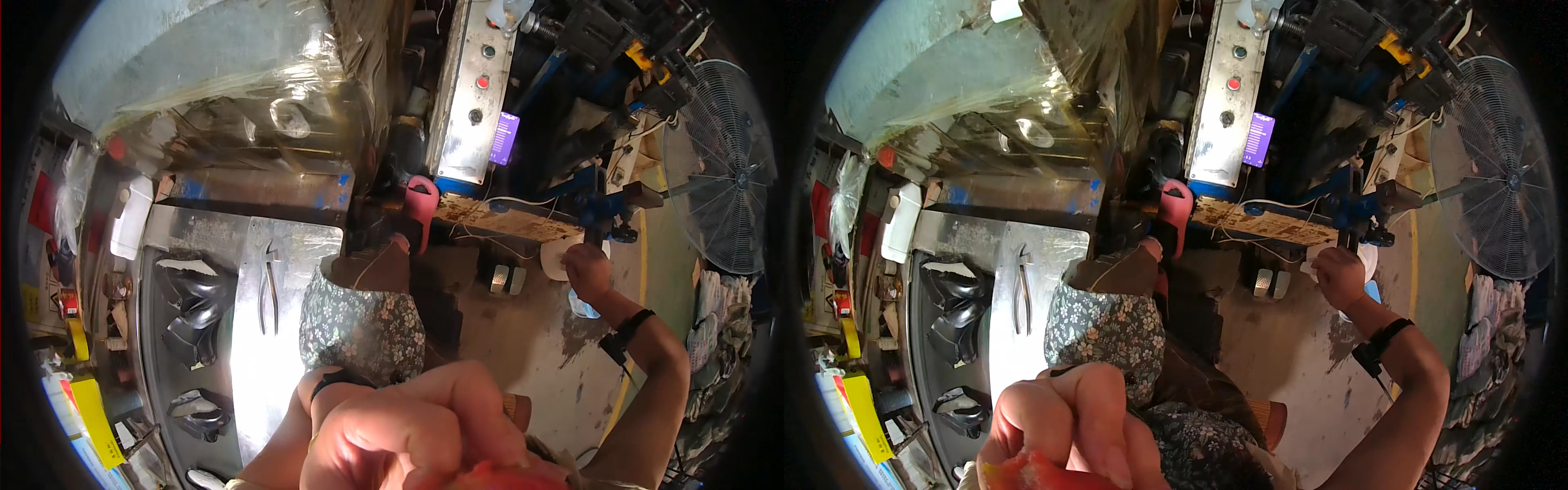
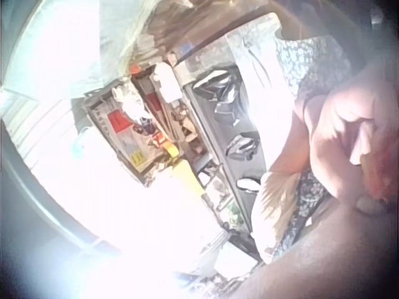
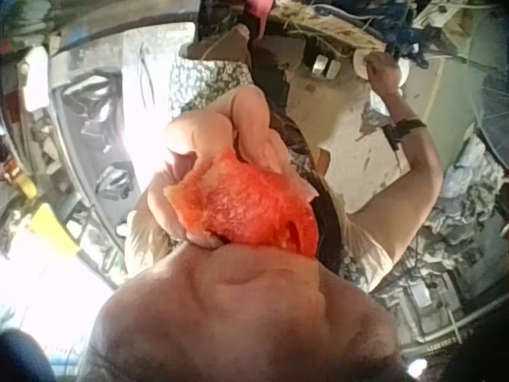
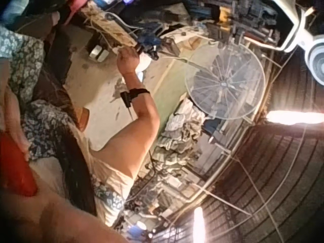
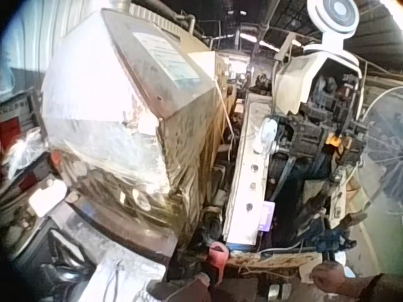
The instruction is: The worker is seen applying adhesive to the soles and uppers of black dress shoes using a specialized application machine and checking the bond.
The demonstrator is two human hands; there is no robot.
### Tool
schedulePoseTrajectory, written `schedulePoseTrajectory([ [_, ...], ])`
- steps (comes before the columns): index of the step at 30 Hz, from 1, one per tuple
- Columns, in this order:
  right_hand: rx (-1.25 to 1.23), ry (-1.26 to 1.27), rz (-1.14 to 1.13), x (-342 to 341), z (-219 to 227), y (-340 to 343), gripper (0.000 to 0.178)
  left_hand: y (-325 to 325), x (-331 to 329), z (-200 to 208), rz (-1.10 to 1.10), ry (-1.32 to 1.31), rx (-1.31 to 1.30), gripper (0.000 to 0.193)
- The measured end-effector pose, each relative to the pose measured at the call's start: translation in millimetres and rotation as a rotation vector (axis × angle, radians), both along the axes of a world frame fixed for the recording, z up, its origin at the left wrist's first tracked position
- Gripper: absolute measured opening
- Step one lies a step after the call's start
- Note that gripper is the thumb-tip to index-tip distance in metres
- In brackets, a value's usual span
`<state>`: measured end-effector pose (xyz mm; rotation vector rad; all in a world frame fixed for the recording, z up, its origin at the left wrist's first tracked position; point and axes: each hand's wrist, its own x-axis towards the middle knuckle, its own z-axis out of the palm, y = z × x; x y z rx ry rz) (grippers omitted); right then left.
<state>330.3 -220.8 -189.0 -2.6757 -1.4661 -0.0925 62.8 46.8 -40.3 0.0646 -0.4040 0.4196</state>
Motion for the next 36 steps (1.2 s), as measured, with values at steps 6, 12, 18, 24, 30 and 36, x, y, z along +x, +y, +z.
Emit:
schedulePoseTrajectory([
  [6,-0.004,-0.004,-0.026,-1.9,-3.7,2.7,0.009,-1.9,-2.0,17.8,-0.054,0.169,-0.082,0.029],
  [12,-0.022,0.025,-0.055,-2.9,2.6,4.8,0.009,-3.9,15.9,17.6,0.026,0.010,-0.246,0.029],
  [18,-0.011,0.044,-0.065,-5.8,8.1,6.3,0.009,36.3,12.1,2.2,-0.171,-0.028,0.228,0.038],
  [24,0.081,0.054,-0.022,0.4,-2.9,1.0,0.009,59.9,23.8,6.8,-0.414,0.091,0.275,0.034],
  [30,0.123,0.078,0.009,10.0,-14.4,-7.2,0.012,67.4,43.6,-2.9,-0.319,0.109,0.311,0.057],
  [36,0.141,0.072,0.020,8.0,-12.6,-6.9,0.015,65.8,36.6,-1.2,-0.414,0.190,0.326,0.040],
])
